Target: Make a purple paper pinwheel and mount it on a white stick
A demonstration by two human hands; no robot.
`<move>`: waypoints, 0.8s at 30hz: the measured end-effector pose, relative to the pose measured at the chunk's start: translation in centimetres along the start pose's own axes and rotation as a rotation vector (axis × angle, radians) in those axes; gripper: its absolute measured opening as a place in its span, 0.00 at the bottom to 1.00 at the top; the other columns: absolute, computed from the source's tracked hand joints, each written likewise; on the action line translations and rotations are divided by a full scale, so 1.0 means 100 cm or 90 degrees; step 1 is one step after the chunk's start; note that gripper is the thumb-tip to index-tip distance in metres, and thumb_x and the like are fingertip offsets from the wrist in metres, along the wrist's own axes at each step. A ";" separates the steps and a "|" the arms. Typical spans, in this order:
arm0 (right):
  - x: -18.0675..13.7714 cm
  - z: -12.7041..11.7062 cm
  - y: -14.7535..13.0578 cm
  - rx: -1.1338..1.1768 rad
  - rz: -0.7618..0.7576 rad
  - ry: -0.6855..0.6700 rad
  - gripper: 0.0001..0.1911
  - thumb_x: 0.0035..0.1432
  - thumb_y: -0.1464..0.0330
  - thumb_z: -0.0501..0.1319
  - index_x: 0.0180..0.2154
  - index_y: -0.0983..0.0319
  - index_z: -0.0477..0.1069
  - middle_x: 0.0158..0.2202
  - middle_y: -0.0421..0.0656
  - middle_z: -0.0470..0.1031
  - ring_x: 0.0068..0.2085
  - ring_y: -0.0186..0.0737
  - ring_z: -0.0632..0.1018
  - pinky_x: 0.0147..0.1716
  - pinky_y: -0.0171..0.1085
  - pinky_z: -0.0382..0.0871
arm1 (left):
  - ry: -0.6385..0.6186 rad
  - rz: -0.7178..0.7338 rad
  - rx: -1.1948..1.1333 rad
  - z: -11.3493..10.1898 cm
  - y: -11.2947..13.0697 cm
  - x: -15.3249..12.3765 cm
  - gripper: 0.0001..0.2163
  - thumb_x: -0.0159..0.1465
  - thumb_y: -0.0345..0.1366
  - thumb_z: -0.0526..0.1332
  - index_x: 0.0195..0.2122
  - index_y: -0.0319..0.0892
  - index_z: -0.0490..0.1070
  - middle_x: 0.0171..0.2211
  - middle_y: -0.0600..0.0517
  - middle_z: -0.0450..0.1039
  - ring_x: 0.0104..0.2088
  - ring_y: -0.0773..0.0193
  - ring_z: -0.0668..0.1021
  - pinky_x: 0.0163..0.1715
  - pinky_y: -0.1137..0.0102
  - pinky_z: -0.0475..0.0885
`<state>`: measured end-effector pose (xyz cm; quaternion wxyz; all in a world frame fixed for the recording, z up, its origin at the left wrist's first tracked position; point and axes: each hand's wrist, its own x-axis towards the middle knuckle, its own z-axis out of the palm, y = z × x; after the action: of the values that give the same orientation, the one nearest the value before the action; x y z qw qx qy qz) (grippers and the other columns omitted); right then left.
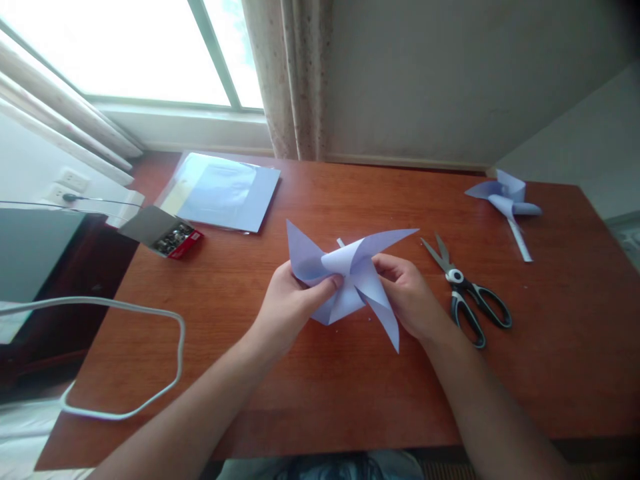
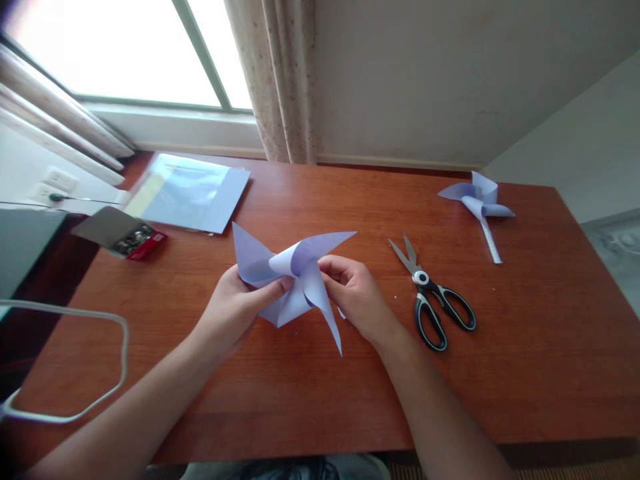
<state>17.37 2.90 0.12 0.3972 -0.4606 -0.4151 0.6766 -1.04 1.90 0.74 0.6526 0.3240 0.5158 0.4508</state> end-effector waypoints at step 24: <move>0.001 -0.007 0.007 -0.032 -0.048 -0.015 0.16 0.40 0.58 0.80 0.28 0.59 0.82 0.28 0.41 0.80 0.27 0.35 0.76 0.27 0.33 0.73 | -0.074 -0.070 -0.042 0.001 0.002 -0.006 0.13 0.53 0.36 0.77 0.36 0.37 0.80 0.36 0.48 0.84 0.33 0.63 0.80 0.34 0.73 0.74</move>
<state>17.91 2.88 -0.74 0.4059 -0.4465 -0.4540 0.6556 -1.02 1.45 1.19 0.7154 0.2993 0.4790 0.4113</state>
